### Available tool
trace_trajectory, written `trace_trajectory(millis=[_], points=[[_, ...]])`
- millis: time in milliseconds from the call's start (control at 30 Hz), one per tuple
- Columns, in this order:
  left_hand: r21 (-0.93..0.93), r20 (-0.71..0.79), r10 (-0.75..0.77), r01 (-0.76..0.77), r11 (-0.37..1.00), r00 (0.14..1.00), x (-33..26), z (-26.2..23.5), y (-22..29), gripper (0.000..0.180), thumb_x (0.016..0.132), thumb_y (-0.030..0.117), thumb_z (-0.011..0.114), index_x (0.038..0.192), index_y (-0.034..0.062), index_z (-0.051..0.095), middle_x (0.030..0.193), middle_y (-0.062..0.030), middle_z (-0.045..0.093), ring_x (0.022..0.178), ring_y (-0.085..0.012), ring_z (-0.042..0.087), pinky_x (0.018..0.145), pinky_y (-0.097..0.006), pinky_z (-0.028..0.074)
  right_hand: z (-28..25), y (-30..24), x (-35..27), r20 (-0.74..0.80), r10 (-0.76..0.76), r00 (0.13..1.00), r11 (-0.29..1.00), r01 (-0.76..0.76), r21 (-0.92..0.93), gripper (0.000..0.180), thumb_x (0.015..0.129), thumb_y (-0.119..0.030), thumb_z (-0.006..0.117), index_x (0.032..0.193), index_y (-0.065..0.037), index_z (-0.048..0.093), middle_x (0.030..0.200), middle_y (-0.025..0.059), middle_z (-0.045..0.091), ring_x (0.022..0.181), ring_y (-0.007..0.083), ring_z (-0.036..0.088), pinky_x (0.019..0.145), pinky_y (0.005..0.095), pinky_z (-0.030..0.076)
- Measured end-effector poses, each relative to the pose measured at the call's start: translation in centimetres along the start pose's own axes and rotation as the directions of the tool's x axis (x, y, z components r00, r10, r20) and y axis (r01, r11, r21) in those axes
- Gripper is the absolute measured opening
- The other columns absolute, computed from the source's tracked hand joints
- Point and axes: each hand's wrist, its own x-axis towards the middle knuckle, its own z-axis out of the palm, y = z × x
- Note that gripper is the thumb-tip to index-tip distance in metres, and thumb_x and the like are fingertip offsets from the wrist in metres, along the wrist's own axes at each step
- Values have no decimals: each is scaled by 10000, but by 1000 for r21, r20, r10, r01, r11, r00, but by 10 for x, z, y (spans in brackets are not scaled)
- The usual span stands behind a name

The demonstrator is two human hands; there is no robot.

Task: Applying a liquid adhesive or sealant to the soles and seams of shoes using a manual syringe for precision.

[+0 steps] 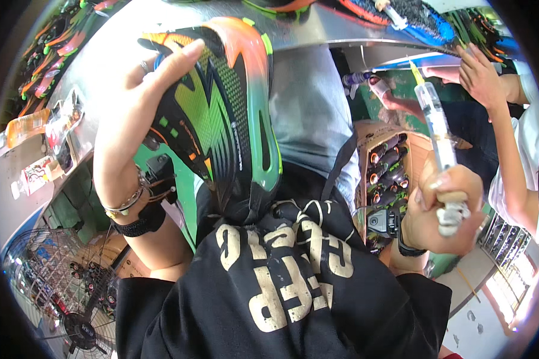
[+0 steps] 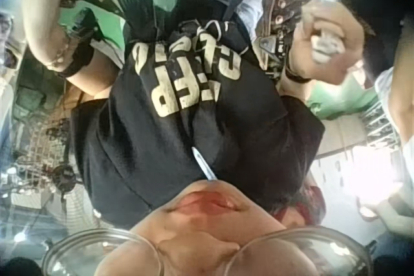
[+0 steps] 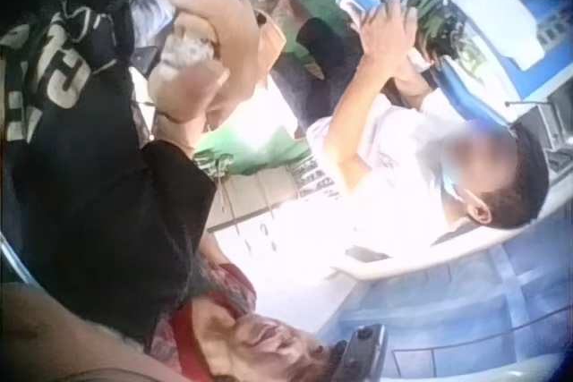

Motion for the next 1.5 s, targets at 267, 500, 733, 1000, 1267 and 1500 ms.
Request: trace_trajectory(millis=[267, 500, 733, 1000, 1267, 1500], points=[[-136, 77, 50, -39, 990, 996, 3, -17, -28, 341, 869, 220, 650, 1111, -21, 648, 1022, -49, 663, 944, -95, 589, 855, -236, 449, 5, 11, 13, -75, 177, 981, 962, -156, 224, 560, 956, -397, 286, 864, 88, 551, 480, 36, 396, 410, 103, 328, 448, 267, 284], [-237, 58, 5, 9, 972, 998, 10, -24, -50, 347, 850, 223, 663, 1093, -23, 649, 983, -43, 658, 890, -95, 590, 793, -230, 459, 6, 31, 40, -217, 238, 947, 936, -163, 313, 510, 1013, -302, 251, 945, 115, 536, 506, 29, 396, 411, 78, 321, 424, 217, 249], [-360, 58, -147, 158, 920, 987, 9, -24, -50, 348, 838, 191, 664, 1093, -40, 612, 1007, -46, 627, 911, -122, 562, 804, -248, 449, -2, 70, 82, -216, 426, 879, 904, -401, 149, 310, 1003, -224, 365, 1011, -35, 611, 637, -9, 526, 528, 42, 485, 480, 181, 376], [393, 161, 779, -763, 512, 606, -21, -92, 65, 667, 610, 287, 835, 1129, -41, 575, 1117, -146, 587, 969, -247, 618, 841, -337, 484, -1, 77, 108, -1, 264, 964, 911, -250, -326, 291, 902, -90, 582, 1187, -101, 638, 875, 45, 643, 704, 104, 601, 612, 261, 461], [450, 476, 675, -815, 364, 564, -16, -61, 110, 436, 531, 137, 752, 962, 99, 705, 1196, -47, 593, 1060, -241, 571, 945, -410, 448, 16, 98, 141, 120, -95, 988, 591, 153, -792, 329, 847, -173, 608, 1172, -175, 656, 989, 70, 604, 969, 220, 565, 878, 381, 384], [668, 504, 662, -737, 109, 555, 1, -30, 58, 97, 666, 125, 622, 684, 82, 707, 1300, 8, 526, 1199, -200, 468, 1133, -464, 244, 41, 46, 148, 132, -247, 960, 692, 270, -670, 66, 747, -102, 691, 812, -109, 698, 760, -6, 616, 774, 161, 575, 731, 320, 395]])
